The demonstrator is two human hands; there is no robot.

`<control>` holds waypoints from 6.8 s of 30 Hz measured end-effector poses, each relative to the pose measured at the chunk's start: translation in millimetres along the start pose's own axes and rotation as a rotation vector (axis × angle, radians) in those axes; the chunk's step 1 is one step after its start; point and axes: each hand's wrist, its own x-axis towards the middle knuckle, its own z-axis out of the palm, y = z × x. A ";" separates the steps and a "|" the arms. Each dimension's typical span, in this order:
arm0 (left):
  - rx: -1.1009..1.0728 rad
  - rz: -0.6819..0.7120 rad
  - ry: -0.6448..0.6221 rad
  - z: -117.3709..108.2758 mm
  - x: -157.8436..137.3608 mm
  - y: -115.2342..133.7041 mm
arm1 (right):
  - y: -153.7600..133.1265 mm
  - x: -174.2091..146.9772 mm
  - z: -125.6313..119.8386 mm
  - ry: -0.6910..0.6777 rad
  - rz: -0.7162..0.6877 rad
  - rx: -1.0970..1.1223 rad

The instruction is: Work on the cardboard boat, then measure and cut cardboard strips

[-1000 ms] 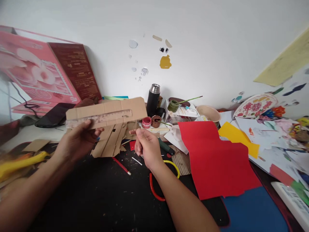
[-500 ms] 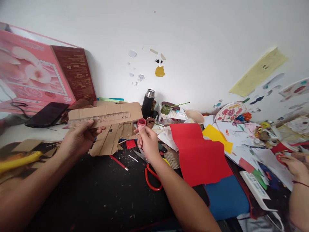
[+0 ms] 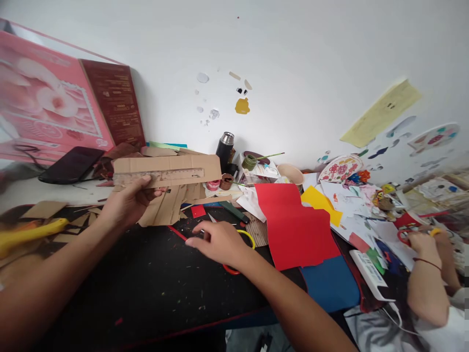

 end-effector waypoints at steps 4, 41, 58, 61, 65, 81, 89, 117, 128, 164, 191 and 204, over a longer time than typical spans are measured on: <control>-0.003 -0.010 -0.032 -1.1 -1.8 -0.3 | -15.2 6.6 21.2 -0.129 -0.070 -0.351; -0.018 -0.038 -0.092 -0.5 -8.2 -0.1 | -24.9 -19.0 8.7 -0.136 -0.155 -0.106; -0.110 -0.108 0.083 0.7 -3.7 13.6 | 1.7 51.9 21.6 0.283 -0.031 0.987; -0.083 -0.094 0.068 -0.3 -4.2 7.7 | -3.3 66.7 15.6 0.328 -0.089 1.069; -0.014 -0.075 0.017 -1.1 -5.7 -0.1 | -6.7 85.4 19.4 0.363 -0.107 1.147; 0.148 -0.042 -0.008 9.8 -18.8 -5.6 | 8.9 86.0 24.1 0.453 -0.008 1.178; 0.150 -0.056 -0.048 10.5 -20.6 -7.4 | 10.1 82.7 25.0 0.498 0.000 1.120; 0.060 -0.126 -0.168 10.5 -24.4 -12.2 | 16.8 83.6 31.8 0.656 -0.003 1.142; 0.046 -0.217 -0.348 16.9 -35.7 -25.7 | 14.4 75.3 43.0 0.607 -0.019 0.975; 0.048 -0.189 -0.141 25.2 -37.4 -24.3 | 4.0 74.1 40.3 0.425 -0.078 1.144; 0.094 -0.143 -0.084 27.2 -40.3 -18.5 | -2.0 70.5 33.4 0.435 -0.009 1.054; 0.082 -0.177 -0.116 31.8 -42.6 -20.1 | 8.8 70.3 36.7 0.501 0.009 1.052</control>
